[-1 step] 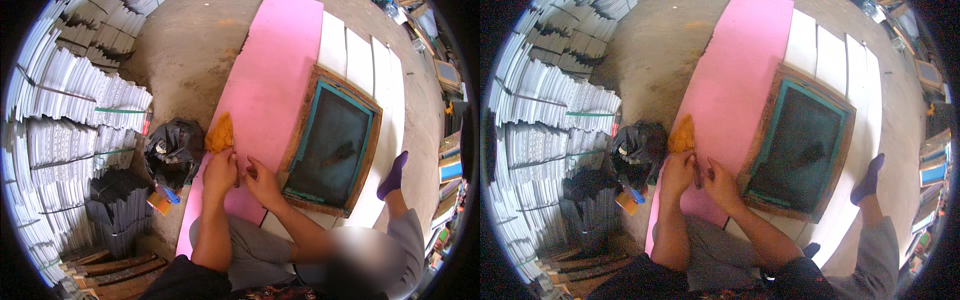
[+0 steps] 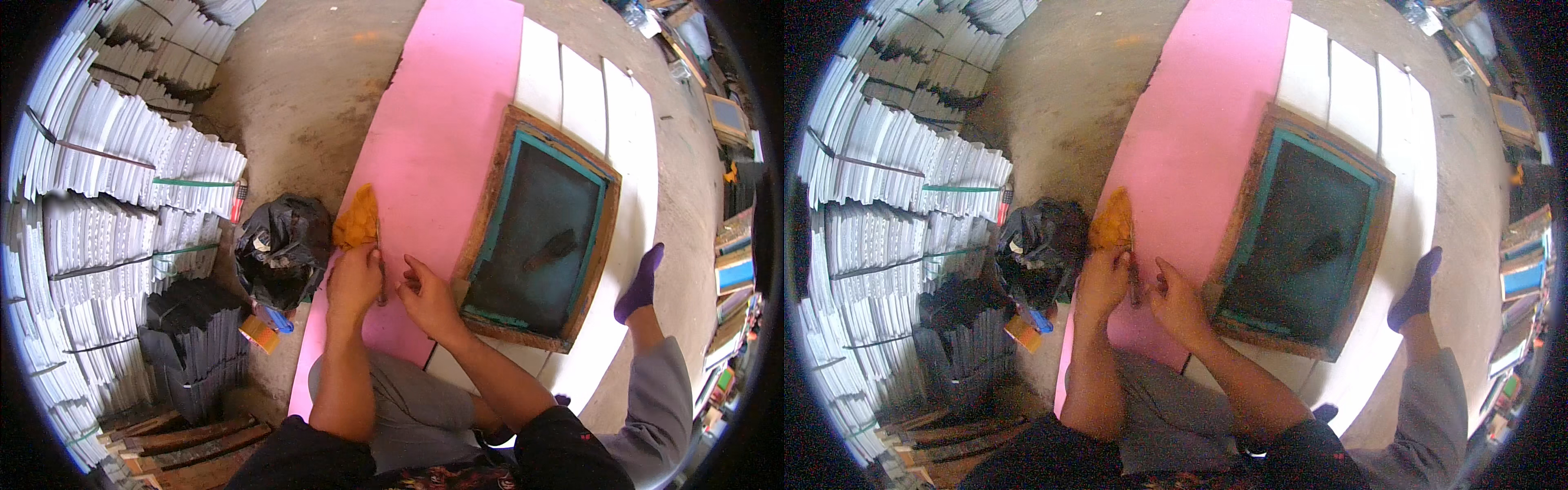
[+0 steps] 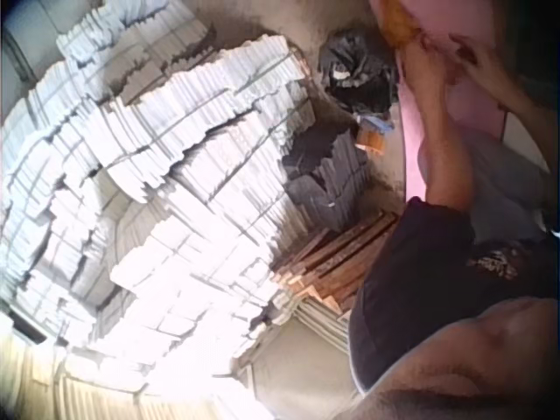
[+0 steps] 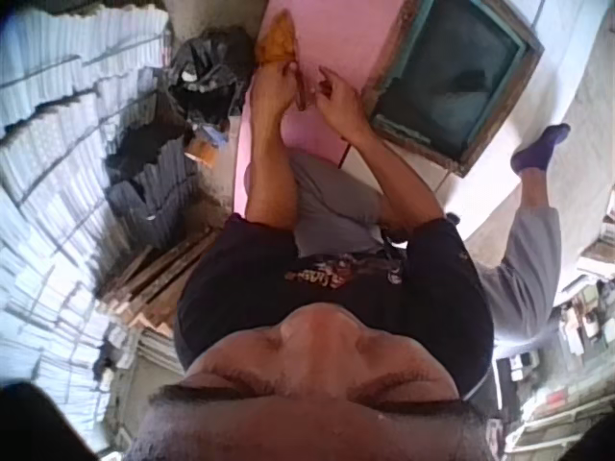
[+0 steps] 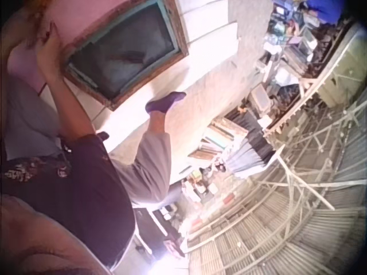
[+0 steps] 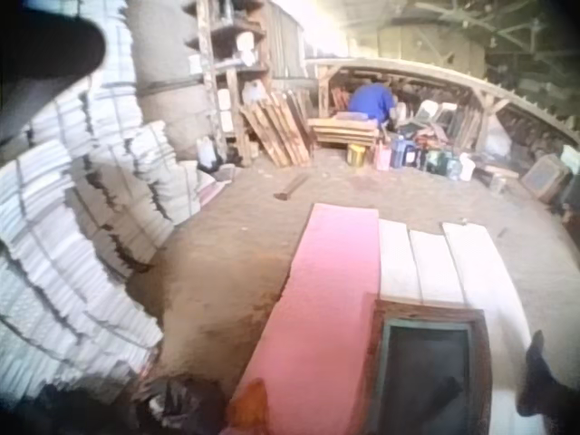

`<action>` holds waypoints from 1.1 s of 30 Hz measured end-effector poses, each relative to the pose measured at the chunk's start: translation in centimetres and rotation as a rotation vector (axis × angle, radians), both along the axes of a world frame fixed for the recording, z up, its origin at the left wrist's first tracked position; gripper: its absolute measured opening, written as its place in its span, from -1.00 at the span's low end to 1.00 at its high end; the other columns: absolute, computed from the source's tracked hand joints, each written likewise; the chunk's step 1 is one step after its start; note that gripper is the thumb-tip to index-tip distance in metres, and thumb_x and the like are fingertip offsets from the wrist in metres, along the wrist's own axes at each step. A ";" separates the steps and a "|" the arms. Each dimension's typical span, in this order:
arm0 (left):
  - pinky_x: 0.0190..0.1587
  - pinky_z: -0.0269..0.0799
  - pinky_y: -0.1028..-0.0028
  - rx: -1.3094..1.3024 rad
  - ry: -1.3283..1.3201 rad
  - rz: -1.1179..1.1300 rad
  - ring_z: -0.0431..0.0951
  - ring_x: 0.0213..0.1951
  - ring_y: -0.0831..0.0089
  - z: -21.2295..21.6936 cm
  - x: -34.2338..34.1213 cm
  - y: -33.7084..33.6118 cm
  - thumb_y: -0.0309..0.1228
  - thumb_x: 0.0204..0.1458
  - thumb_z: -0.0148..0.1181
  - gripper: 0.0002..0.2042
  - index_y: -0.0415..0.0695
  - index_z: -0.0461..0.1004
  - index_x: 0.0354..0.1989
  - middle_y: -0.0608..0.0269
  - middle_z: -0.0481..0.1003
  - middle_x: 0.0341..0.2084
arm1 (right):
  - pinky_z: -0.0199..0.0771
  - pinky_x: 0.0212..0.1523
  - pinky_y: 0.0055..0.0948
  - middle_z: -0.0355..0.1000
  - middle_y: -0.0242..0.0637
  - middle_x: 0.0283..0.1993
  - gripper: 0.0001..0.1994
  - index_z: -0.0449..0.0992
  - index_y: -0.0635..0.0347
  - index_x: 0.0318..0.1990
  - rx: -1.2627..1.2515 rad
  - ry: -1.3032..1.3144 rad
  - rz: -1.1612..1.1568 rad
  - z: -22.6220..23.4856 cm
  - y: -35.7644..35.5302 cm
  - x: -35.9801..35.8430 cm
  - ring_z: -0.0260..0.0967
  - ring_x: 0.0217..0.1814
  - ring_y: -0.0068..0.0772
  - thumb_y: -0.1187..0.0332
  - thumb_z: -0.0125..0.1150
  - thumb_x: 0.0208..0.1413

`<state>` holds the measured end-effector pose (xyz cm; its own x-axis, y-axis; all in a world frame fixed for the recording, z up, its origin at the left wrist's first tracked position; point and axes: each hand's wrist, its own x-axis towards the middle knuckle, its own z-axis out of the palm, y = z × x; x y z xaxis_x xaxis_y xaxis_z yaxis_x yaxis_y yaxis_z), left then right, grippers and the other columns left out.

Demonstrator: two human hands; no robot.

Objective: The person sits on the floor and uses a small metal tool to scrape and pry along the edges of a wooden screen frame. They work methodically along the frame's perimeter, removing material from the joints and edges.

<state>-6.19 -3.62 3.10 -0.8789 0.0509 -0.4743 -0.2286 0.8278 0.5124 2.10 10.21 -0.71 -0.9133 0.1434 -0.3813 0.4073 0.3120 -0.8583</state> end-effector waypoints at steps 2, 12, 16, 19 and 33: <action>0.01 0.51 0.06 -0.069 0.059 0.003 0.63 -0.07 -0.10 0.4 0.0 0.1 -0.27 0.22 0.15 -0.72 -0.13 0.63 -0.02 -0.10 0.64 -0.18 | 0.58 0.04 -0.37 0.57 0.02 -0.05 -0.57 0.46 0.38 0.21 0.054 0.093 -0.018 0.4 0.5 1.1 0.61 -0.06 -0.21 0.41 0.28 0.20; 0.05 0.54 0.11 0.008 0.070 -0.347 0.64 0.02 0.00 -2.0 6.1 6.5 0.10 0.06 0.33 -0.43 -0.22 0.65 -0.03 -0.10 0.64 -0.09 | 0.47 0.11 -0.09 0.50 -0.07 0.03 -0.55 0.56 0.26 0.12 0.773 0.187 -0.102 1.1 11.1 15.1 0.45 0.10 0.01 0.18 0.36 0.16; 0.01 0.56 0.06 -0.155 -0.080 -0.477 0.63 0.04 -0.01 0.4 8.2 8.2 0.07 0.06 0.37 -0.45 -0.22 0.64 -0.05 -0.10 0.63 -0.04 | 0.38 0.21 -0.01 0.51 -0.07 0.05 -0.48 0.57 0.23 0.11 0.984 -0.005 -0.017 2.1 15.8 19.4 0.40 0.18 0.02 0.00 0.33 0.16; 0.01 0.57 0.07 -0.179 0.020 -0.442 0.64 0.04 -0.01 -1.7 8.3 8.1 -0.01 0.04 0.42 -0.48 -0.23 0.63 -0.02 -0.09 0.63 -0.03 | 0.37 0.21 0.01 0.52 -0.07 0.04 -0.47 0.58 0.23 0.10 0.976 -0.049 0.043 1.8 17.5 20.4 0.40 0.21 0.00 -0.02 0.33 0.16; 0.31 0.22 -0.18 -0.321 0.485 -0.809 0.49 0.17 0.12 1.0 17.9 13.8 -0.05 -0.04 0.46 -0.45 -0.16 0.57 0.04 0.11 0.56 0.02 | 0.41 0.18 -0.03 0.51 -0.05 0.09 -0.53 0.47 0.15 0.23 0.917 -0.046 0.135 0.9 20.8 17.8 0.40 0.23 -0.01 0.16 0.27 0.22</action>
<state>11.73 10.19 4.12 -0.7384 0.6527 -0.1694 0.6407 0.7574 0.1258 19.90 30.98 0.15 -0.9309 0.3003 -0.2080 0.3457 0.9082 -0.2359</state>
